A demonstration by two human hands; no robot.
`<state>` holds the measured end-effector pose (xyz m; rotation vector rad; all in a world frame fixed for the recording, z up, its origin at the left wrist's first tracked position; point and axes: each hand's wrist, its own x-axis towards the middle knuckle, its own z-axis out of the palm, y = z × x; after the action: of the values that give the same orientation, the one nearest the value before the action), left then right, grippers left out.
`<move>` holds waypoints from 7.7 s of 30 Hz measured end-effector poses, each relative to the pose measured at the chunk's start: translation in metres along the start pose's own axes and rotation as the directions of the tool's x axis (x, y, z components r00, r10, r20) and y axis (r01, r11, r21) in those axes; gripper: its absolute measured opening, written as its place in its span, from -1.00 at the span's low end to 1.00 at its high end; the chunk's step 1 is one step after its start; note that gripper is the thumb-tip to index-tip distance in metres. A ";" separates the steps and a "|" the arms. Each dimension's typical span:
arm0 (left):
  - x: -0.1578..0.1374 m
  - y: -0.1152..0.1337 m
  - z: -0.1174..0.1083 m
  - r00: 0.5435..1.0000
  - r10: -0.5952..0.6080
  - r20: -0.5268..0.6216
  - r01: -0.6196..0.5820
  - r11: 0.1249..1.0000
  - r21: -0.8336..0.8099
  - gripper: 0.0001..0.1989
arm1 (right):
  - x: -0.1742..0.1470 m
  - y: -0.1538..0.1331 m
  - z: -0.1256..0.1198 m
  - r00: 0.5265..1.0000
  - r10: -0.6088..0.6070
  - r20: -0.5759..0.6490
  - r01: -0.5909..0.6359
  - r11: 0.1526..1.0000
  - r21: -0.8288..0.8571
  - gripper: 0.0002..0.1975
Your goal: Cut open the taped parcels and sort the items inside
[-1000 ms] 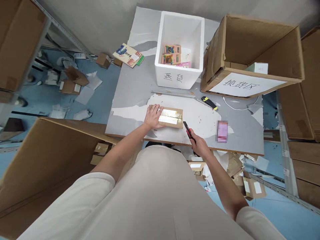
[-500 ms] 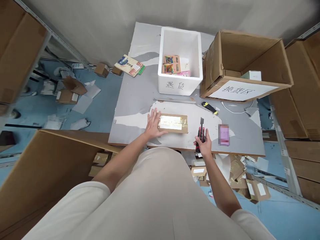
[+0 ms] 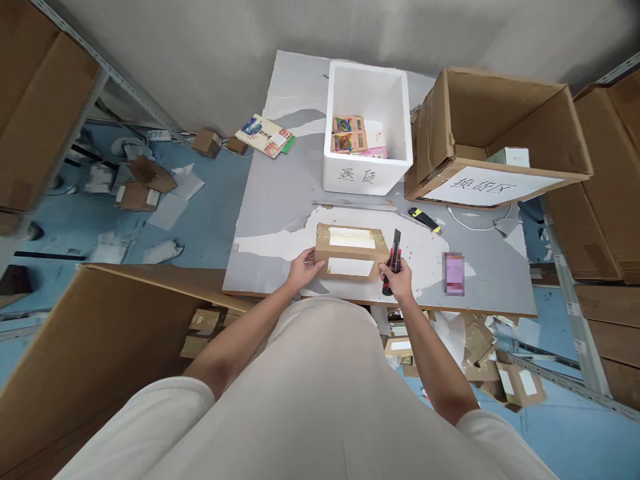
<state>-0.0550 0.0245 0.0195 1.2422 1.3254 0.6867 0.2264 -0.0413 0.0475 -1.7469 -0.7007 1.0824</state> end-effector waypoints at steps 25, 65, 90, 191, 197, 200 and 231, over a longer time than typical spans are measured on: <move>-0.024 -0.054 -0.006 0.990 -0.085 0.115 0.055 0.968 0.246 -0.21 | -0.033 0.066 -0.018 0.995 0.099 0.008 -0.096 0.980 -0.172 -0.52; 0.009 -0.017 0.036 0.626 0.696 0.351 -0.718 0.339 0.608 -0.69 | 0.026 -0.114 0.061 0.487 0.268 0.831 0.871 -0.219 -0.439 -0.32; 0.001 0.036 0.037 0.762 0.436 0.479 -0.634 0.352 0.688 -0.71 | -0.044 -0.081 -0.148 0.826 -0.055 0.561 0.558 -0.066 -0.827 -0.25; 0.118 0.088 0.049 0.903 0.152 0.401 -0.414 0.560 0.718 -0.34 | -0.096 0.033 0.004 0.835 0.389 0.390 -0.549 0.638 0.539 -0.54; 0.075 0.064 0.020 0.992 0.106 -0.064 -0.026 0.685 0.728 -0.46 | -0.052 0.016 0.003 0.943 0.264 0.204 -0.332 0.809 0.485 -0.56; 0.037 0.048 0.007 0.980 0.011 -0.198 0.127 0.732 0.670 -0.58 | -0.010 0.006 0.001 0.979 0.173 0.112 -0.204 0.883 0.422 -0.59; 0.048 0.067 0.042 0.877 0.261 0.403 -0.477 0.380 0.792 0.22 | 0.040 -0.059 -0.063 0.832 0.346 0.434 -0.052 0.827 -0.560 -0.72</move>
<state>0.0119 0.0763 0.0581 2.4723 1.2212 0.0668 0.3009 -0.0106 0.0982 -2.0374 -1.2661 1.6725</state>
